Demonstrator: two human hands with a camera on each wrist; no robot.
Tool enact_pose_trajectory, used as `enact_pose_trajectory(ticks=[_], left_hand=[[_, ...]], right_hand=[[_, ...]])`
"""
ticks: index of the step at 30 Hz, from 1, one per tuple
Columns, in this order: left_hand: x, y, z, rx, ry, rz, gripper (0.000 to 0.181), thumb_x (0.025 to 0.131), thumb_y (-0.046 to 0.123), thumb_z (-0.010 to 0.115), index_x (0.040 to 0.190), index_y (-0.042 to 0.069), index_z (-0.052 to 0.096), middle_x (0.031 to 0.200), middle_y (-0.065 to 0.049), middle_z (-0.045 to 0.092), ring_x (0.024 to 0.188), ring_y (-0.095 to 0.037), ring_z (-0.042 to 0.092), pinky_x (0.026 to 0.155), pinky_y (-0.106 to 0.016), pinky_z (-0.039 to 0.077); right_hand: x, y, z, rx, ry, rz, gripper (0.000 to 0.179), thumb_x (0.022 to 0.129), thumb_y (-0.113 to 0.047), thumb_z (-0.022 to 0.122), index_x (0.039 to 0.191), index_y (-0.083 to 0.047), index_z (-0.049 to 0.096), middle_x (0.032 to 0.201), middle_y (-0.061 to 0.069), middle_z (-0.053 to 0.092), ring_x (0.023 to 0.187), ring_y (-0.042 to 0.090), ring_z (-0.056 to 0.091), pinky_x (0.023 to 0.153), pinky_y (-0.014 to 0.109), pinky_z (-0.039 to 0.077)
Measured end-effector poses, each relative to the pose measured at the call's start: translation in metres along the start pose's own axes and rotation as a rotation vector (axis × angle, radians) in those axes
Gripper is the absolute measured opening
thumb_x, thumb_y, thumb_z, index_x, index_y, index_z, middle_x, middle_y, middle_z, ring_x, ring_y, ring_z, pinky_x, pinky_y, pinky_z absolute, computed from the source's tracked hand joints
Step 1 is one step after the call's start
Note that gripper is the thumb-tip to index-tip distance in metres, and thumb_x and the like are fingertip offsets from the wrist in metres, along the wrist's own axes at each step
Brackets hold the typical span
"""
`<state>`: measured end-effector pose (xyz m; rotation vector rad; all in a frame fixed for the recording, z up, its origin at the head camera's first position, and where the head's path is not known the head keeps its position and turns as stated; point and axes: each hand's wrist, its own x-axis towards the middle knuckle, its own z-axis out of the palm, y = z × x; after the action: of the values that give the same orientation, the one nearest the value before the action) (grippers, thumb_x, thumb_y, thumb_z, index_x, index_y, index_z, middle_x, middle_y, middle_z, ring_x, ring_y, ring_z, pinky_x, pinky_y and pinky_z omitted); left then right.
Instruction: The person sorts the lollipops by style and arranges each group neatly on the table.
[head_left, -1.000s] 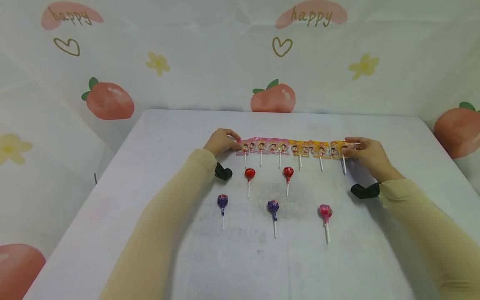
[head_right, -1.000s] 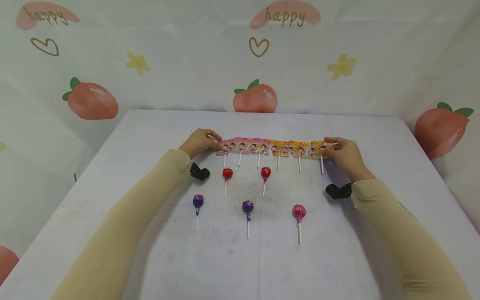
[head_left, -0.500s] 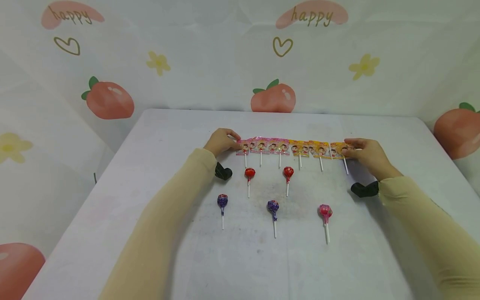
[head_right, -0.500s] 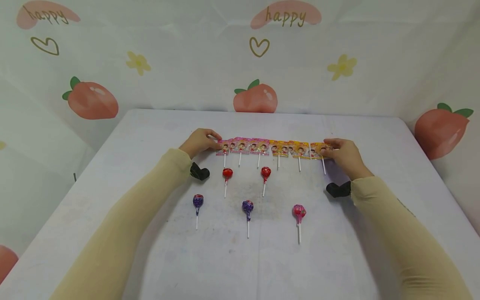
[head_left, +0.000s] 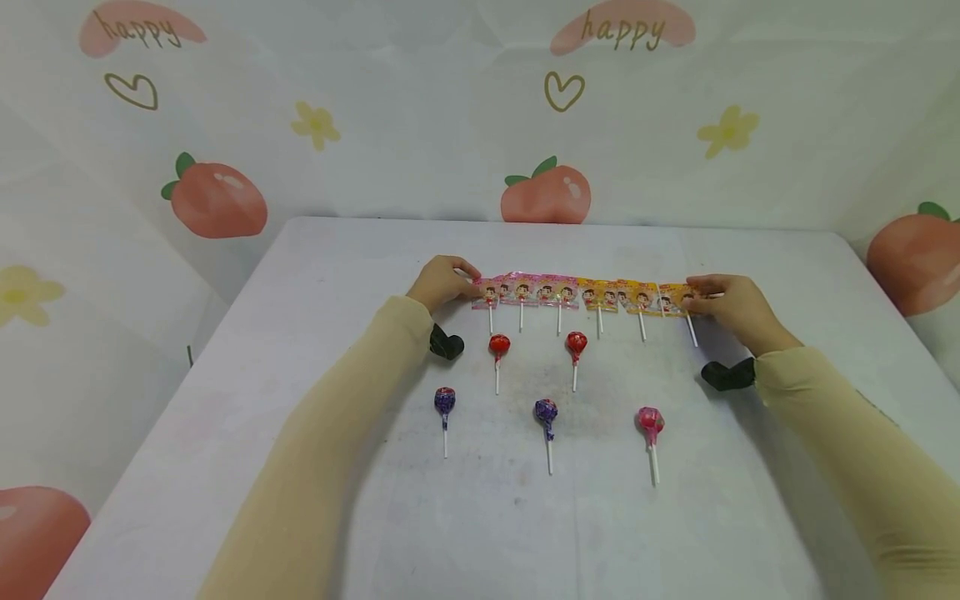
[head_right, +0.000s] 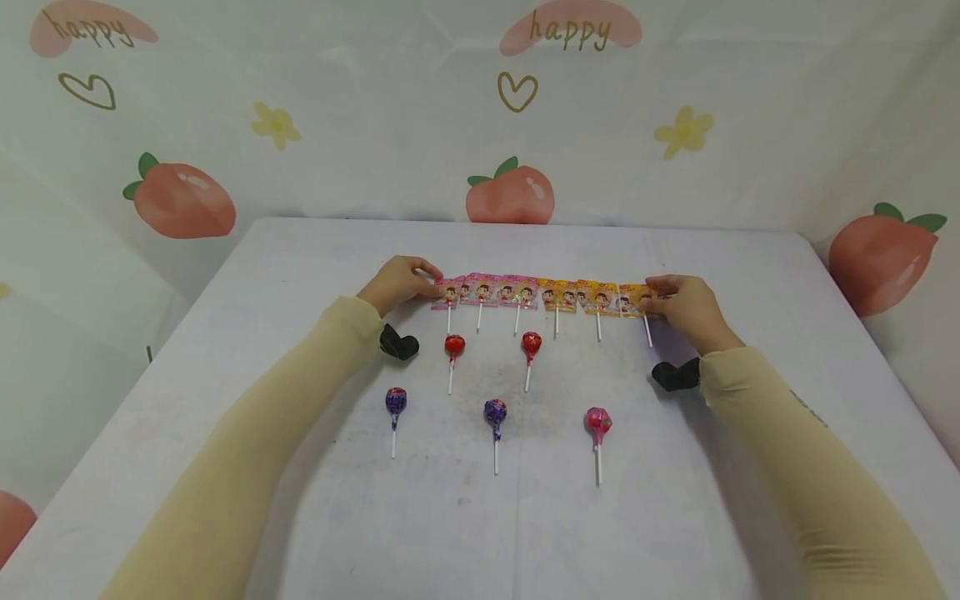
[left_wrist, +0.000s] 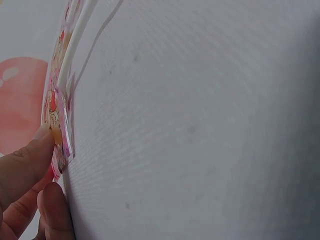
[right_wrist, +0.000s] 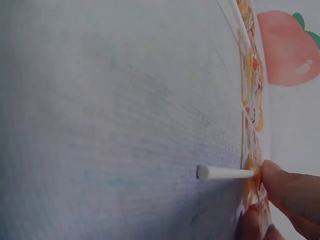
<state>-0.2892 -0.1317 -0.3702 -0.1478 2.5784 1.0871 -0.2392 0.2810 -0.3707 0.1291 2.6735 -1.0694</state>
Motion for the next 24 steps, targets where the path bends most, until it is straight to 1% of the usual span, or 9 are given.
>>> enact_pose_trajectory(ticks=[4, 6, 9, 11, 13, 20, 24], left_hand=[[0.0011, -0.0002, 0.0, 0.003, -0.001, -0.002, 0.031, 0.084, 0.023, 0.076, 0.113, 0.016, 0.069, 0.125, -0.007, 0.057, 0.112, -0.024, 0.047, 0.104, -0.04, 0.037], [0.0014, -0.0002, 0.0, 0.004, -0.001, -0.003, 0.031, 0.084, 0.023, 0.076, 0.113, 0.015, 0.069, 0.124, -0.007, 0.057, 0.112, -0.024, 0.047, 0.104, -0.04, 0.037], [0.0016, -0.0001, -0.0003, 0.003, -0.001, -0.001, 0.031, 0.084, 0.023, 0.076, 0.113, 0.015, 0.069, 0.124, -0.007, 0.057, 0.112, -0.024, 0.047, 0.104, -0.041, 0.037], [0.0016, -0.0002, -0.0003, 0.004, -0.001, 0.003, 0.032, 0.083, 0.023, 0.076, 0.113, 0.015, 0.068, 0.124, -0.007, 0.057, 0.112, -0.024, 0.047, 0.104, -0.041, 0.037], [0.0016, -0.0004, -0.0004, 0.005, -0.001, 0.009, 0.031, 0.083, 0.023, 0.076, 0.113, 0.015, 0.068, 0.124, -0.007, 0.057, 0.111, -0.024, 0.047, 0.103, -0.04, 0.037], [0.0012, -0.0009, -0.0002, 0.009, 0.004, 0.026, 0.031, 0.083, 0.022, 0.077, 0.112, 0.015, 0.069, 0.124, -0.007, 0.057, 0.11, -0.024, 0.046, 0.102, -0.04, 0.038], [0.0006, -0.0008, -0.0002, 0.004, 0.006, 0.026, 0.031, 0.082, 0.022, 0.077, 0.111, 0.015, 0.069, 0.121, -0.007, 0.058, 0.109, -0.023, 0.046, 0.102, -0.04, 0.037]], right_hand=[[0.0013, 0.0004, -0.0001, -0.006, -0.014, -0.001, 0.063, 0.094, -0.029, 0.064, 0.142, 0.005, 0.041, 0.138, 0.03, 0.044, 0.117, 0.033, 0.043, 0.082, 0.032, 0.037], [0.0022, 0.0007, -0.0002, -0.012, -0.017, 0.005, 0.063, 0.093, -0.029, 0.064, 0.141, 0.005, 0.041, 0.138, 0.03, 0.045, 0.117, 0.033, 0.044, 0.083, 0.034, 0.038], [0.0032, 0.0008, -0.0013, -0.012, -0.029, 0.03, 0.066, 0.093, -0.03, 0.064, 0.143, 0.005, 0.039, 0.141, 0.031, 0.04, 0.123, 0.038, 0.042, 0.089, 0.042, 0.039], [0.0036, 0.0009, -0.0023, -0.015, -0.042, 0.045, 0.068, 0.093, -0.031, 0.064, 0.144, 0.004, 0.037, 0.144, 0.032, 0.036, 0.128, 0.042, 0.038, 0.095, 0.049, 0.038], [0.0038, 0.0008, -0.0031, -0.013, -0.051, 0.053, 0.069, 0.093, -0.032, 0.064, 0.145, 0.004, 0.036, 0.145, 0.033, 0.034, 0.13, 0.044, 0.035, 0.099, 0.052, 0.035], [0.0044, 0.0, -0.0039, -0.029, -0.06, 0.06, 0.067, 0.094, -0.031, 0.063, 0.144, 0.005, 0.036, 0.144, 0.033, 0.034, 0.127, 0.043, 0.036, 0.099, 0.054, 0.035], [0.0043, -0.0005, -0.0038, -0.039, -0.06, 0.062, 0.068, 0.094, -0.032, 0.063, 0.144, 0.005, 0.036, 0.144, 0.033, 0.033, 0.127, 0.043, 0.036, 0.1, 0.054, 0.034]])
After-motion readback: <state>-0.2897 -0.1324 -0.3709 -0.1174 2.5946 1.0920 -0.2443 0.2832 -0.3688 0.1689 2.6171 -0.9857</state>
